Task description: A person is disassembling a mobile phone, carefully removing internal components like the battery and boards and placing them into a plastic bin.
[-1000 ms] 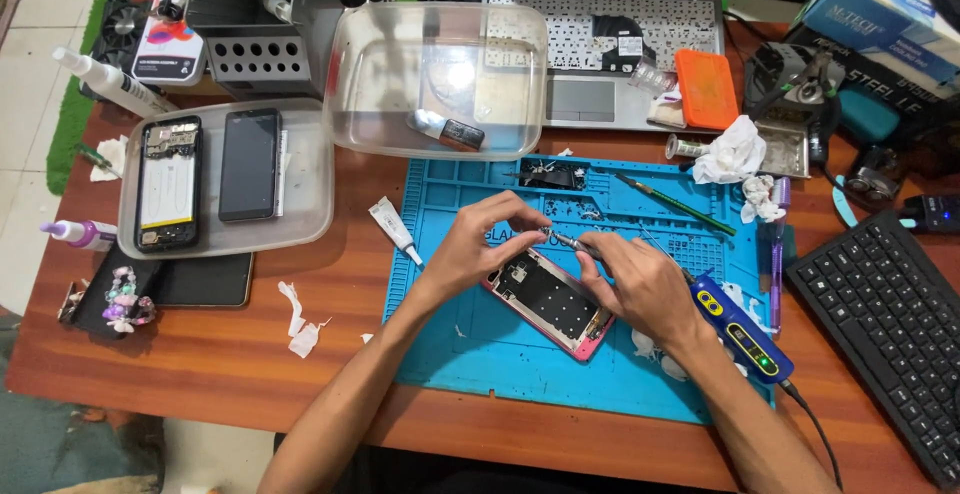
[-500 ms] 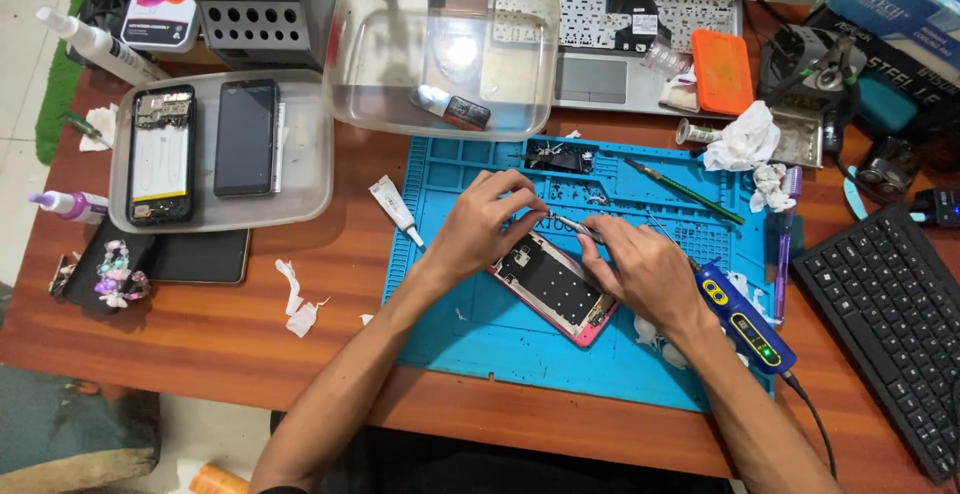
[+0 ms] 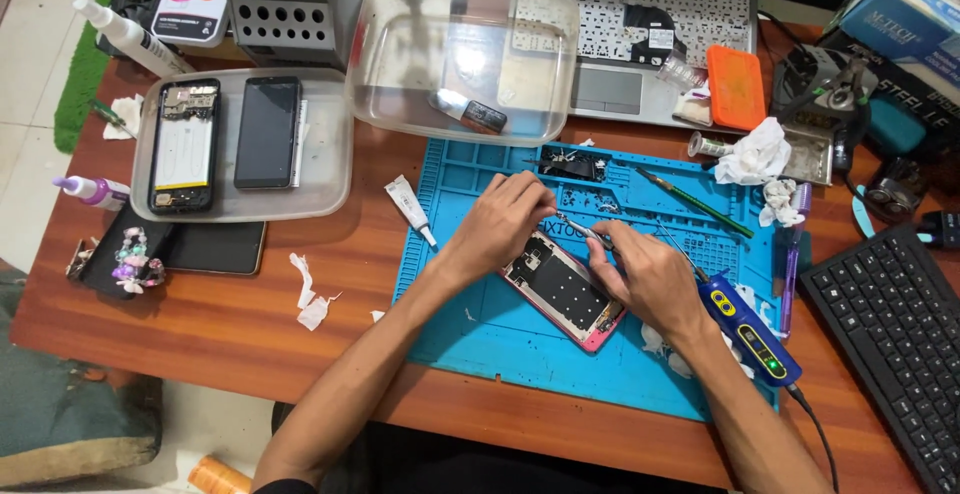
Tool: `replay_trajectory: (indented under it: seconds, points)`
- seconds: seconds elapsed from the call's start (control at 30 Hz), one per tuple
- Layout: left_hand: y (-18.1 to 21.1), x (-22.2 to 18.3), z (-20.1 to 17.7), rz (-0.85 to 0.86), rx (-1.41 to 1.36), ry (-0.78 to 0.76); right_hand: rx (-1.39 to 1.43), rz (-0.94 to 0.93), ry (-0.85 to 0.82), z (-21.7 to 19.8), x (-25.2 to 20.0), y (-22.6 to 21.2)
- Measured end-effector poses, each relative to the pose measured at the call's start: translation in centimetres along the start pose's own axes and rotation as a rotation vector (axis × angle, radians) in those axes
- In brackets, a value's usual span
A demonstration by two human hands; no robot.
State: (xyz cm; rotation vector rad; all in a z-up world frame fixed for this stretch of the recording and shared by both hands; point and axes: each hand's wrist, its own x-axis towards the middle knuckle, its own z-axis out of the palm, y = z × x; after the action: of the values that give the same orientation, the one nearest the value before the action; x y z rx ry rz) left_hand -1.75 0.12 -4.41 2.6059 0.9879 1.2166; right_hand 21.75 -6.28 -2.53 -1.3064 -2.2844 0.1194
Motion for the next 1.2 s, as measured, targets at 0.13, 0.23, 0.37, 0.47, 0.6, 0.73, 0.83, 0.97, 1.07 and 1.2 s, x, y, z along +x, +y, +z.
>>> replay_trajectory:
  seconds: [0.13,0.23,0.37,0.47,0.6,0.73,0.83,0.97,1.07,1.2]
  points:
    - [-1.3,-0.2,-0.9,-0.11,-0.15,-0.072,0.012,0.016,0.001,-0.2,-0.1,0.1]
    - [-3.1,0.0,-4.1,-0.193,-0.201,-0.156,0.019,0.038,0.021,-0.2,-0.1,0.3]
    - [-5.4,-0.4,-8.5,-0.304,0.091,-0.31,0.038,0.077,-0.043,-0.7,0.2,-0.4]
    - [-5.9,-0.6,-9.3,-0.348,0.127,-0.353,0.054,0.094,-0.068,-0.9,0.5,-0.8]
    - [-6.2,-0.6,-9.0,-0.409,0.138,-0.39,0.066,0.115,-0.105,-1.0,0.7,-1.1]
    - [-6.5,-0.6,-8.5,-0.413,0.153,-0.425,0.034,0.096,-0.116,-0.5,0.3,-0.5]
    - [-6.4,-0.4,-8.8,-0.421,0.135,-0.423,0.046,0.113,-0.129,-0.7,0.5,-0.6]
    - [-6.6,-0.6,-9.4,-0.491,0.113,-0.398,0.049,0.109,-0.128,-0.8,0.6,-0.7]
    - [-7.0,-0.5,-10.2,-0.537,0.102,-0.295,0.055,0.118,-0.134,-0.9,0.6,-0.7]
    - [-7.6,-0.9,-10.1,-0.538,0.048,-0.181,0.052,0.128,-0.143,-0.9,0.6,-0.8]
